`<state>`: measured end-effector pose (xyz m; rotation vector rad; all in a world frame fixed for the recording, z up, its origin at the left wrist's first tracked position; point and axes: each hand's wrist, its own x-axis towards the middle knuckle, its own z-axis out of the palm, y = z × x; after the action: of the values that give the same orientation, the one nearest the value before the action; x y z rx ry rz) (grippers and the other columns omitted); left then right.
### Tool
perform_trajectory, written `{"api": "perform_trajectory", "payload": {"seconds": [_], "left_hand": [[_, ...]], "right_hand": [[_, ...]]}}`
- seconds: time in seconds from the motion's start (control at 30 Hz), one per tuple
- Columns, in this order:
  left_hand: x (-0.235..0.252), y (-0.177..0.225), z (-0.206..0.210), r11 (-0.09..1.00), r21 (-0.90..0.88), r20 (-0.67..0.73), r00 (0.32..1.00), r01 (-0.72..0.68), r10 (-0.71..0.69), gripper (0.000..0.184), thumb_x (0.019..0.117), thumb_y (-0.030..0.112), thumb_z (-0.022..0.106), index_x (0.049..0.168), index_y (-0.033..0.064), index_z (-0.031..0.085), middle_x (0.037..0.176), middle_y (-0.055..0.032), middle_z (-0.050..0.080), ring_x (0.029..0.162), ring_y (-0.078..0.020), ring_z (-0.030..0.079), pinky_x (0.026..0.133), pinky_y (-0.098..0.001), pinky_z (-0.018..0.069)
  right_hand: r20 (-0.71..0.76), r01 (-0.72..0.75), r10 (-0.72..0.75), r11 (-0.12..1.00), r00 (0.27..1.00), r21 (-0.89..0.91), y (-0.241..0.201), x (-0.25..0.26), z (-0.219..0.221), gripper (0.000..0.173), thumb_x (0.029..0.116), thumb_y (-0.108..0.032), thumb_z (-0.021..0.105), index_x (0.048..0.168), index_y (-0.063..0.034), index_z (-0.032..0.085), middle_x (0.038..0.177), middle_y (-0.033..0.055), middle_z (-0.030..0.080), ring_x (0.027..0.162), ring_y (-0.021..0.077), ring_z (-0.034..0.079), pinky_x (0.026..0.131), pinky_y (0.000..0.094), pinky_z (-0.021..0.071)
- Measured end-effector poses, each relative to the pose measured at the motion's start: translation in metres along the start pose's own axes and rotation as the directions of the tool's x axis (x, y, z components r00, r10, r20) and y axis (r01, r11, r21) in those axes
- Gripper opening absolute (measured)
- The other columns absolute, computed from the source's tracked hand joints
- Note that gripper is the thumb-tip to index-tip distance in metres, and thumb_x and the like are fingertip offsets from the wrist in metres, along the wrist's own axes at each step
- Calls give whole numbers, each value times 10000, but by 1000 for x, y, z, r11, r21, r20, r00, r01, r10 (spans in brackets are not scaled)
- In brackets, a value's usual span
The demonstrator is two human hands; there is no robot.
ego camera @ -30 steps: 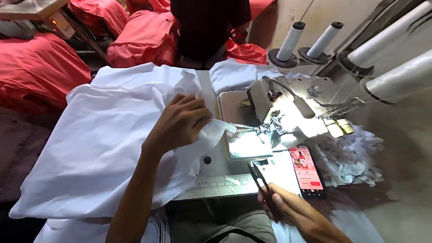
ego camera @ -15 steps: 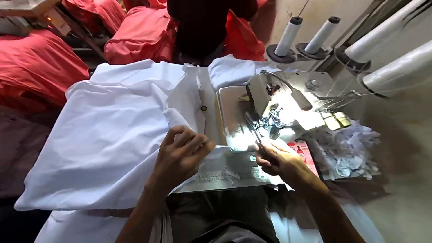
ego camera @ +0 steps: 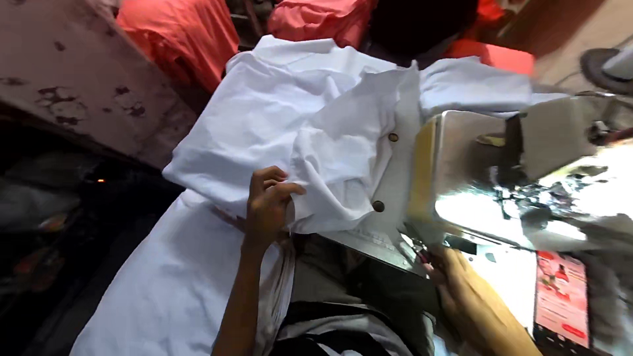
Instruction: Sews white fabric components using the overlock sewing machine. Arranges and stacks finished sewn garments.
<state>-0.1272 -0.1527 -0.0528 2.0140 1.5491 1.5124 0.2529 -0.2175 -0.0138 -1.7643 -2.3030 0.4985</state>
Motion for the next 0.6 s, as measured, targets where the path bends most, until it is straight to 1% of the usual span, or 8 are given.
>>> {"api": "perform_trajectory", "payload": {"seconds": [0.07, 0.17, 0.23, 0.3, 0.37, 0.43, 0.53, 0.6], "left_hand": [[-5, 0, -5, 994, -75, 58, 995, 84, -79, 200, 965, 37, 596, 1048, 132, 751, 1259, -67, 588, 1150, -152, 602, 972, -324, 555], [-11, 2, -9, 968, -150, 191, 966, 203, -173, 241, 1024, 26, 516, 1143, 78, 719, 1204, -45, 680, 1097, -145, 664, 944, -347, 588], [-12, 5, -10, 934, -193, 264, 933, 301, -246, 289, 1068, 71, 433, 1219, 61, 679, 1179, -40, 707, 1058, -135, 687, 943, -350, 591], [-12, 11, -10, 878, -259, 271, 903, 403, -334, 304, 1092, 132, 401, 1262, 37, 635, 1137, -58, 714, 996, -146, 712, 906, -353, 610], [-11, 18, -7, 780, -355, 299, 853, 516, -429, 291, 1095, 164, 437, 1317, 24, 562, 1093, -92, 718, 948, -187, 731, 879, -372, 624], [-10, 24, -1, 679, -416, 313, 796, 605, -518, 297, 1075, 154, 508, 1338, 17, 506, 1014, -117, 731, 891, -212, 748, 841, -383, 638], [-9, 33, 6, 582, -461, 347, 739, 670, -577, 397, 1013, 108, 627, 1352, 22, 439, 946, -109, 734, 816, -202, 754, 786, -362, 649], [-10, 35, 11, 568, -457, 347, 726, 684, -594, 463, 962, 90, 700, 1340, 29, 439, 921, -91, 729, 768, -183, 744, 740, -344, 648]], "right_hand": [[-44, -105, 102, 990, 994, -96, -8, 3, 4, 378, 1006, -227, 593, 1274, 39, 573, 1077, 258, 619, 818, 412, 683, 627, 559, 575], [-6, -216, 220, 951, 975, -222, -25, 8, -9, 470, 1015, -321, 615, 1297, 52, 568, 1127, 329, 601, 831, 489, 678, 638, 618, 562], [12, -165, 175, 949, 984, -269, -31, 10, -21, 432, 1017, -318, 600, 1249, 46, 611, 1073, 306, 624, 821, 479, 678, 627, 608, 556], [42, -37, 49, 965, 998, -259, -37, 15, -35, 371, 1023, -315, 576, 1152, 24, 653, 941, 243, 654, 753, 429, 679, 589, 569, 545], [30, 103, -99, 973, 995, -207, -45, 25, -47, 339, 1027, -334, 538, 1126, -47, 688, 863, 142, 685, 681, 335, 681, 549, 514, 544], [-14, 203, -210, 961, 978, -186, -61, 46, -61, 336, 1040, -343, 501, 1123, -81, 695, 863, 98, 692, 648, 278, 672, 525, 483, 542], [-66, 252, -267, 951, 961, -179, -94, 95, -85, 264, 1046, -228, 543, 1133, -34, 698, 925, 181, 687, 737, 372, 680, 609, 581, 536], [-64, 229, -241, 960, 968, -160, -111, 141, -96, 230, 1048, -174, 556, 1189, -40, 678, 1043, 223, 667, 846, 430, 669, 694, 642, 520]]}}
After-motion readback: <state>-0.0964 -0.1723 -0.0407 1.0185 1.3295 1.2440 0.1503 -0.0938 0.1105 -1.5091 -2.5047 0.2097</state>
